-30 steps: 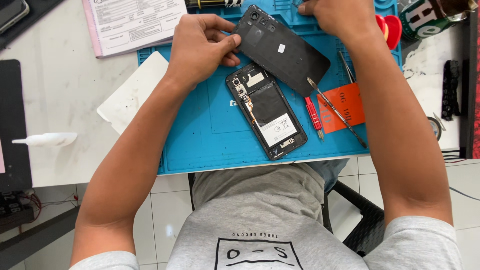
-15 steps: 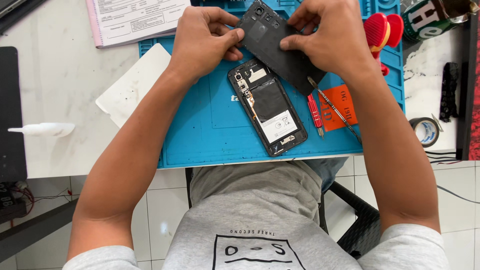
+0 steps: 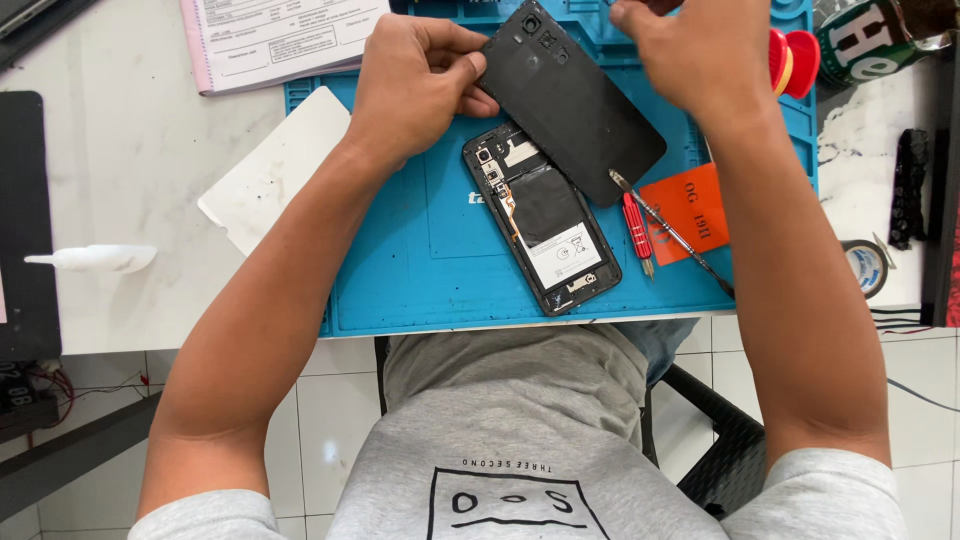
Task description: The person holds a black smartphone back cover and peels off a protective film from its surface. The person then wipes the cover with a white cloth. A disassembled phone body and various tools are visible on the workbench.
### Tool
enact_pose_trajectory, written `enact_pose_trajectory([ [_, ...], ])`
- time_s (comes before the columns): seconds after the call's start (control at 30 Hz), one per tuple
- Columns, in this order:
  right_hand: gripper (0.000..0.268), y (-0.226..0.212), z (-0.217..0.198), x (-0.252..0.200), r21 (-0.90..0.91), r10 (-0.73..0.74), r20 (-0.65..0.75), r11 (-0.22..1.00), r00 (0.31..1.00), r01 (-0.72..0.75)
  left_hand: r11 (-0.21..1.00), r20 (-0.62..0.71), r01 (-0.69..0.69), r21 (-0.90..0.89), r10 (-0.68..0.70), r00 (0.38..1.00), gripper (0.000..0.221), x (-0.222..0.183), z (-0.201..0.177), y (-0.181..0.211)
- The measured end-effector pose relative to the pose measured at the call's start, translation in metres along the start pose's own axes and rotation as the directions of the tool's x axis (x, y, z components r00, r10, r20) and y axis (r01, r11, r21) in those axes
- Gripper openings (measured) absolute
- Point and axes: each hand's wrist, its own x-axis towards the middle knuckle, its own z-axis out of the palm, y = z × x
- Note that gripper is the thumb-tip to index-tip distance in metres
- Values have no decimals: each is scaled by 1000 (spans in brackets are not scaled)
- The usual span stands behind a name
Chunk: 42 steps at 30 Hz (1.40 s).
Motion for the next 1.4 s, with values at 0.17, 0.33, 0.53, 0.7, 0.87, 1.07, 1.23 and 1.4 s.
enact_pose_trajectory([
  [0.17, 22, -53, -24, 2, 226, -137, -34, 964, 990, 141, 994, 20, -102, -27, 103, 995, 18, -1, 0, 9],
  [0.33, 35, -85, -54, -4, 451, 70, 201, 879, 977, -155, 971, 102, -239, -22, 240, 965, 20, -9, 0, 57],
  [0.53, 21, -108, -78, -25, 753, 9, 47, 657, 999, -41, 950, -19, -299, -86, 299, 954, 20, -30, 8, 109],
  [0.7, 26, -124, -63, -28, 356, 66, -351, 932, 934, 68, 914, -204, -366, 176, 398, 895, 22, -23, 7, 105],
  [0.87, 25, -162, -52, -35, 573, 125, -410, 806, 903, 149, 854, -350, -341, 394, 482, 803, 25, -22, 19, 97],
  [1.07, 18, -215, -34, -72, 583, 188, -599, 768, 778, 263, 948, -553, -300, 109, 309, 773, 19, -45, 42, 129],
  [1.23, 27, -225, -38, -105, 744, 402, -563, 628, 722, 230, 952, -457, -284, -116, 203, 866, 20, -80, 46, 153],
  [1.4, 30, -229, -61, -128, 726, 423, -556, 667, 716, 170, 915, -339, -176, -364, 46, 940, 32, -116, 51, 169],
])
